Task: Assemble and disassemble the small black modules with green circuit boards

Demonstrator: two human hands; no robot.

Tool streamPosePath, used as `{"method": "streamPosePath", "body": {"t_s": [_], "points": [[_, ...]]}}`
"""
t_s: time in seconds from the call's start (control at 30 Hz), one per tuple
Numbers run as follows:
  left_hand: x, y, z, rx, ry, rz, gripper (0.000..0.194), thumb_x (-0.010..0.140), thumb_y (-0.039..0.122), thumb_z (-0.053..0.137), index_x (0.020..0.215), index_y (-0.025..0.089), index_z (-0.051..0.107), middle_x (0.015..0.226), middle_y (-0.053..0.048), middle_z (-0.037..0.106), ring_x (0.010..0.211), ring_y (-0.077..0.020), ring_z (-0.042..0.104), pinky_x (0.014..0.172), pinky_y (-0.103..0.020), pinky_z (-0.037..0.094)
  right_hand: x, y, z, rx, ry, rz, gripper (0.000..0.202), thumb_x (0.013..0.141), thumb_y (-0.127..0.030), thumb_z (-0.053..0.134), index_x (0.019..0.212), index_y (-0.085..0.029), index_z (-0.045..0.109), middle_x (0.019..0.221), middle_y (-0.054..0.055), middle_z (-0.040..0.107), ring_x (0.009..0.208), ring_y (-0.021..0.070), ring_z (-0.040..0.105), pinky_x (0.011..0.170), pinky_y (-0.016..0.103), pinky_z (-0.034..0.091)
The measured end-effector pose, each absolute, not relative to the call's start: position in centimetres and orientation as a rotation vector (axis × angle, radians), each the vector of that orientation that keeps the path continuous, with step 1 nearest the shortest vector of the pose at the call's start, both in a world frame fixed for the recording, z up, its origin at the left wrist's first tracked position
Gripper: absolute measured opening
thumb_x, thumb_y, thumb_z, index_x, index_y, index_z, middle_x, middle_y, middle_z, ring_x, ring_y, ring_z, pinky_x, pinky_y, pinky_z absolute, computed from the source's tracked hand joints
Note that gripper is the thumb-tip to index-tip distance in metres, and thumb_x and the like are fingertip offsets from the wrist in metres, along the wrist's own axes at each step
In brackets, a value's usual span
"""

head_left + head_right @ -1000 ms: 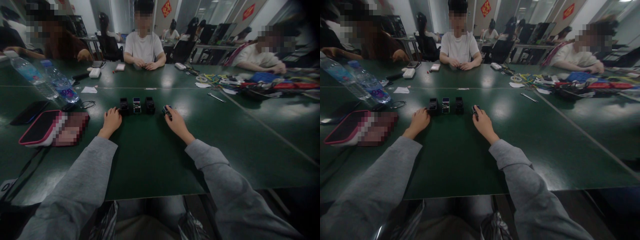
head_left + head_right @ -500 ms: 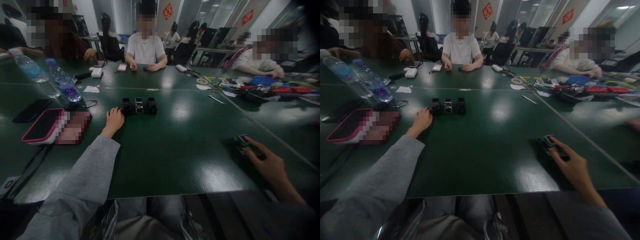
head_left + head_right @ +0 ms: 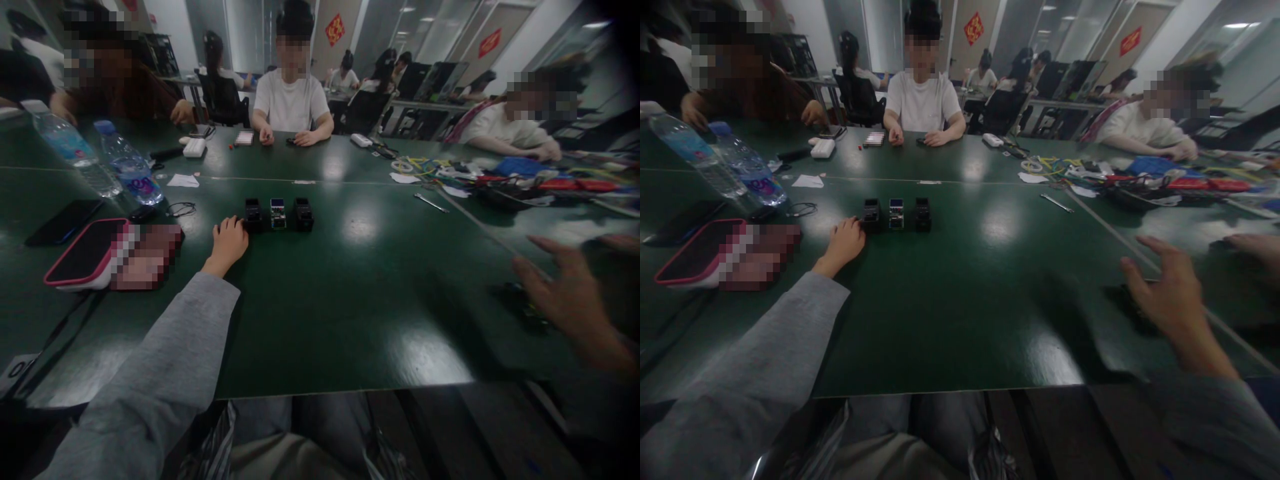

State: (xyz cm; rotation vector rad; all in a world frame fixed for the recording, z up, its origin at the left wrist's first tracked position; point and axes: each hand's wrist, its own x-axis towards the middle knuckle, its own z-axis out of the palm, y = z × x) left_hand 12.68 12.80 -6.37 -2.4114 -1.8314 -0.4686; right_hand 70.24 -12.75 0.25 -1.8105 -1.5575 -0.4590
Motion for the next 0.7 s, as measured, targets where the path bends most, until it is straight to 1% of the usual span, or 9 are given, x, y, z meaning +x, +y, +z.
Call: {"method": "streamPosePath", "body": {"t_s": [0.07, 0.17, 0.3, 0.33, 0.37, 0.43, 0.53, 0.63, 0.7], "points": [[12.7, 12.8, -6.4, -2.405, -1.829, -0.479, 0.049, 0.1, 0.025, 0.029, 0.14, 0.008, 0.052, 0.153, -0.019, 0.048, 0.142, -0.0351, 0.041, 0.115, -0.058, 0.035, 65.2, -8.8, -0.3, -1.726, -1.657, -0.427, 0.057, 0.097, -0.059, 0.046, 0.147, -0.031, 0.049, 0.144, 0.015, 0.053, 0.138, 0.035, 0.047, 0.11, 0.062, 0.041], [12.7, 12.8, -6.3, -2.396, -1.829, -0.478, 0.048, 0.099, 0.024, 0.031, 0.139, 0.008, 0.053, 0.153, -0.019, 0.048, 0.142, -0.0349, 0.041, 0.115, -0.058, 0.035, 55.5, -2.7, -2.7, -1.553, -1.718, -0.42, 0.054, 0.1, -0.05, 0.044, 0.145, -0.021, 0.049, 0.142, 0.018, 0.053, 0.137, 0.0328, 0.047, 0.114, 0.059, 0.038], [12.7, 12.8, -6.4, -2.389, -1.83, -0.454, 0.048, 0.099, 0.025, 0.031, 0.139, 0.008, 0.053, 0.152, -0.019, 0.048, 0.141, -0.035, 0.042, 0.115, -0.058, 0.035, 44.2, 3.2, -5.5, -1.504, -2.088, -0.26, 0.067, 0.099, -0.045, 0.047, 0.158, -0.022, 0.025, 0.167, 0.013, 0.013, 0.153, 0.0336, 0.019, 0.119, 0.06, 0.028], [12.8, 12.8, -6.4, -2.385, -1.826, -0.452, 0.048, 0.099, 0.024, 0.031, 0.139, 0.008, 0.053, 0.152, -0.019, 0.048, 0.141, -0.035, 0.042, 0.114, -0.058, 0.036, 42.4, 4.1, -5.7, -1.485, -2.154, -0.237, 0.069, 0.099, -0.044, 0.047, 0.159, -0.022, 0.022, 0.168, 0.012, 0.01, 0.154, 0.0321, 0.015, 0.121, 0.059, 0.024], [12.8, 12.8, -6.4, -2.384, -1.82, -0.45, 0.048, 0.1, 0.025, 0.03, 0.139, 0.009, 0.053, 0.152, -0.019, 0.048, 0.141, -0.0349, 0.043, 0.114, -0.058, 0.036, 41.2, 4.8, -5.8, -1.467, -2.204, -0.218, 0.067, 0.099, -0.042, 0.046, 0.159, -0.022, 0.022, 0.168, 0.011, 0.011, 0.155, 0.0303, 0.014, 0.122, 0.058, 0.022], [12.8, 12.9, -6.4, -2.382, -1.818, -0.443, 0.048, 0.099, 0.024, 0.031, 0.139, 0.009, 0.053, 0.152, -0.018, 0.048, 0.141, -0.0348, 0.043, 0.114, -0.058, 0.036, 40.1, 5.6, -5.7, -1.439, -2.266, -0.194, 0.054, 0.101, -0.04, 0.043, 0.152, -0.022, 0.037, 0.166, 0.01, 0.022, 0.153, 0.0281, 0.02, 0.123, 0.056, 0.02], [12.9, 12.8, -6.4, -2.39, -1.828, -0.449, 0.048, 0.099, 0.024, 0.032, 0.139, 0.008, 0.052, 0.152, -0.019, 0.048, 0.141, -0.0351, 0.042, 0.115, -0.058, 0.036, 40.5, 6.0, -5.3, -1.417, -2.233, -0.198, 0.035, 0.102, -0.037, 0.043, 0.128, -0.021, 0.059, 0.15, 0.011, 0.047, 0.142, 0.0294, 0.04, 0.116, 0.055, 0.031], [12.9, 12.8, -6.2, -2.402, -1.842, -0.467, 0.048, 0.099, 0.024, 0.032, 0.139, 0.008, 0.053, 0.152, -0.02, 0.048, 0.142, -0.0355, 0.041, 0.115, -0.058, 0.035, 41.3, 6.0, -5.1, -1.45, -2.002, -0.233, 0.029, 0.1, -0.037, 0.046, 0.119, -0.019, 0.06, 0.125, 0.013, 0.061, 0.123, 0.0296, 0.054, 0.104, 0.05, 0.044], [12.9, 12.8, -6.1, -2.408, -1.852, -0.463, 0.048, 0.099, 0.025, 0.032, 0.139, 0.008, 0.053, 0.153, -0.019, 0.047, 0.142, -0.0354, 0.041, 0.115, -0.058, 0.035, 41.6, 6.1, -5.2, -1.468, -1.898, -0.25, 0.035, 0.098, -0.039, 0.05, 0.126, -0.019, 0.056, 0.127, 0.014, 0.058, 0.122, 0.0307, 0.053, 0.102, 0.05, 0.046]]}}
